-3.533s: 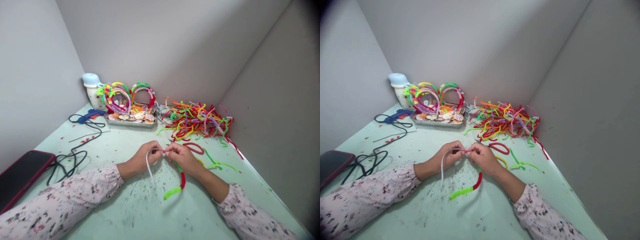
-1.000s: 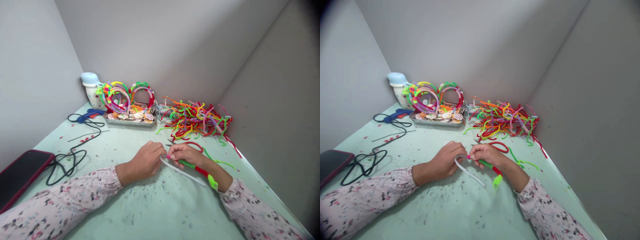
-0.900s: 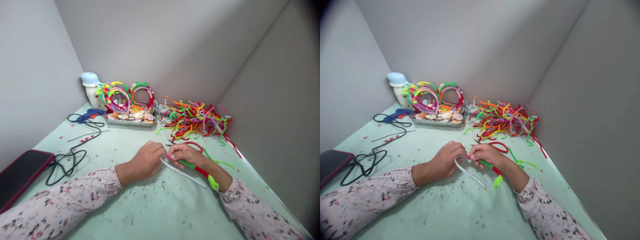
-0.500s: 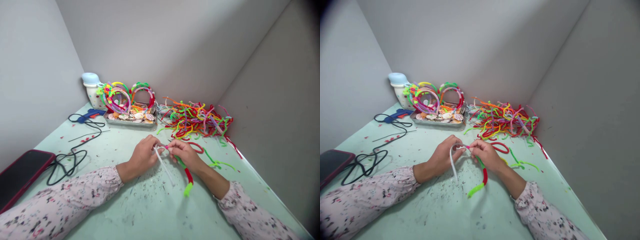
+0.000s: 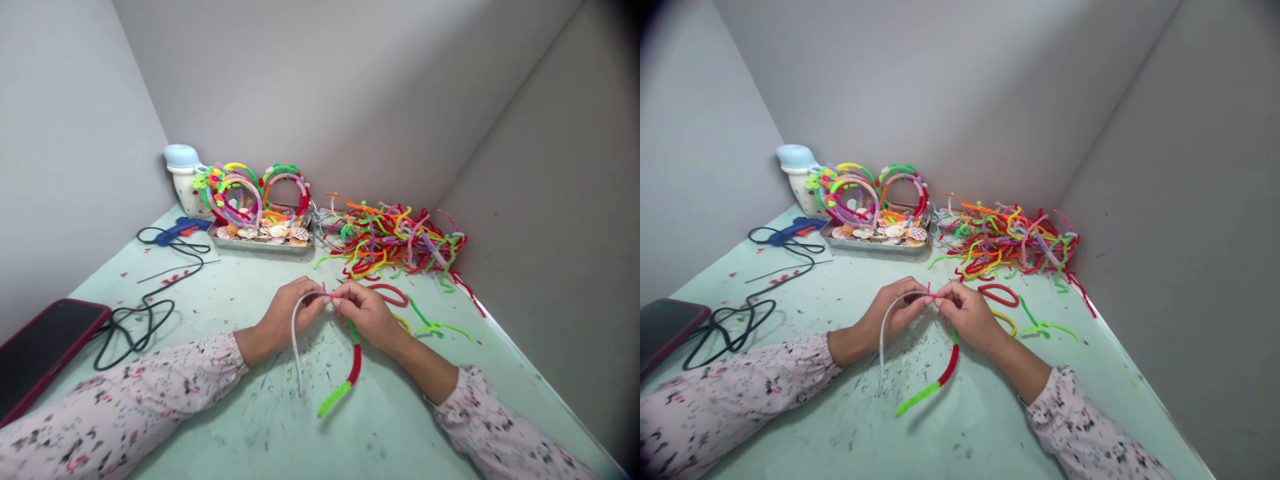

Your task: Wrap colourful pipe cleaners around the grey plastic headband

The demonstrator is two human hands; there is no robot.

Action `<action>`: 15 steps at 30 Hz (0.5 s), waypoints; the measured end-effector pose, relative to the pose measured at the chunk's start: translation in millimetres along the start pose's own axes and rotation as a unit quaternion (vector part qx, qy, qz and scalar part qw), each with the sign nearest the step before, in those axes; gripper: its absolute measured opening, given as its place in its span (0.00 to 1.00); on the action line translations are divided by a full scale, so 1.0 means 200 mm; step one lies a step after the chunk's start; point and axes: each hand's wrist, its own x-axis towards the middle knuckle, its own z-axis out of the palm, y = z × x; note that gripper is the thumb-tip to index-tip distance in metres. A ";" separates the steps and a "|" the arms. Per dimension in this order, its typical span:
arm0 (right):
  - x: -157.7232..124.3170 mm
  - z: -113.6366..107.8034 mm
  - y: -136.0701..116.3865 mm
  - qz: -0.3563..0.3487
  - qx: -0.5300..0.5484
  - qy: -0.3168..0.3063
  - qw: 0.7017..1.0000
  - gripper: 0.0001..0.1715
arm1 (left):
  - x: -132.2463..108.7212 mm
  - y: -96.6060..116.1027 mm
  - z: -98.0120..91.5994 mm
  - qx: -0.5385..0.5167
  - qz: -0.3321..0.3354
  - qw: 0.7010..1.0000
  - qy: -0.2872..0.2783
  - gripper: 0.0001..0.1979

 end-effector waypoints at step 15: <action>0.00 0.01 0.01 -0.010 -0.083 -0.004 0.996 0.08 | -0.01 -0.02 0.00 0.022 0.006 1.000 0.017 0.08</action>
